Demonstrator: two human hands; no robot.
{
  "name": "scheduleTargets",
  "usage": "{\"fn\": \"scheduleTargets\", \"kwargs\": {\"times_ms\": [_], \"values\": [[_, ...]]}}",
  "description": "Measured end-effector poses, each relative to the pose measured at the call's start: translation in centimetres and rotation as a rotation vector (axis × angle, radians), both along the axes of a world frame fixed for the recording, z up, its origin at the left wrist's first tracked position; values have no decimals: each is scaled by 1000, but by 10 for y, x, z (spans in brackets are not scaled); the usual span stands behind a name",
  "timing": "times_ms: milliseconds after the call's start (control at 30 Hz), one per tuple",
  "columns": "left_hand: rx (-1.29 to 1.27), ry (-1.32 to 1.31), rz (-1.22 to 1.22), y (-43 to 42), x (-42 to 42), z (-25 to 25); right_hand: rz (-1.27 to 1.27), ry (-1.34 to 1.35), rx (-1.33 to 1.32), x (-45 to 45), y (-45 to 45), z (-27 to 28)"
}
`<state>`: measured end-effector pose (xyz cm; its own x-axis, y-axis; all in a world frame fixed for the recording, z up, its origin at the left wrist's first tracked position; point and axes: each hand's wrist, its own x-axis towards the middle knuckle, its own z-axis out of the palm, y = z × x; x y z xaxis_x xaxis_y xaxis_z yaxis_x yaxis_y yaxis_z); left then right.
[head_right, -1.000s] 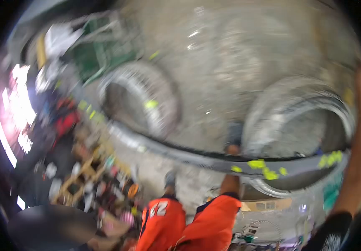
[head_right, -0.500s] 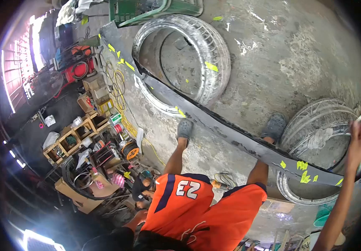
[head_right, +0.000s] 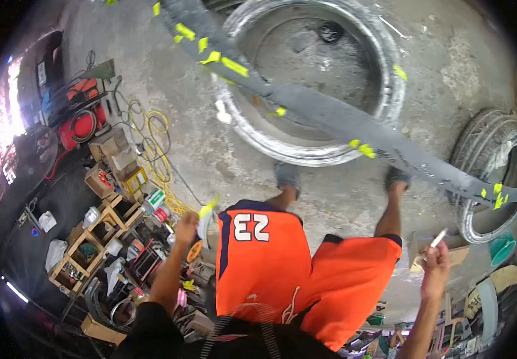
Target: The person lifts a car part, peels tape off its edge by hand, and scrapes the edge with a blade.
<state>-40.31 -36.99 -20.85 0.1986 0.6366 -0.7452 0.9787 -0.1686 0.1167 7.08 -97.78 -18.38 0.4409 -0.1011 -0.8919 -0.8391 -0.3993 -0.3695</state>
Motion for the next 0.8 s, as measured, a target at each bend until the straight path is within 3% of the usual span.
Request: {"fn": "scheduleTargets", "kwargs": {"times_ms": [167,200,267,367,467,533,600,667,700,800], "values": [[83,-116,-54,121,94,79,376,-200,100,-59,176,-63],[91,-62,-106,128,117,88,308,-247,193,-66,212,-78],[98,-50,-211,136,149,88,530,-599,264,-67,282,-108],[57,-206,-415,137,209,62,705,-780,341,-71,371,-142],[-111,-289,-494,151,258,8,679,-762,302,-93,434,-185],[-285,-349,-384,163,289,-36,630,-747,269,-99,465,-210],[-496,-417,-461,183,314,-86,632,-808,170,-101,487,-255],[-532,-438,-914,190,348,-101,674,-862,112,-118,495,-303],[-556,-444,-1028,188,356,-100,646,-861,10,-120,503,-310],[-623,-427,-1278,193,361,-111,574,-816,45,-105,520,-329]]}}
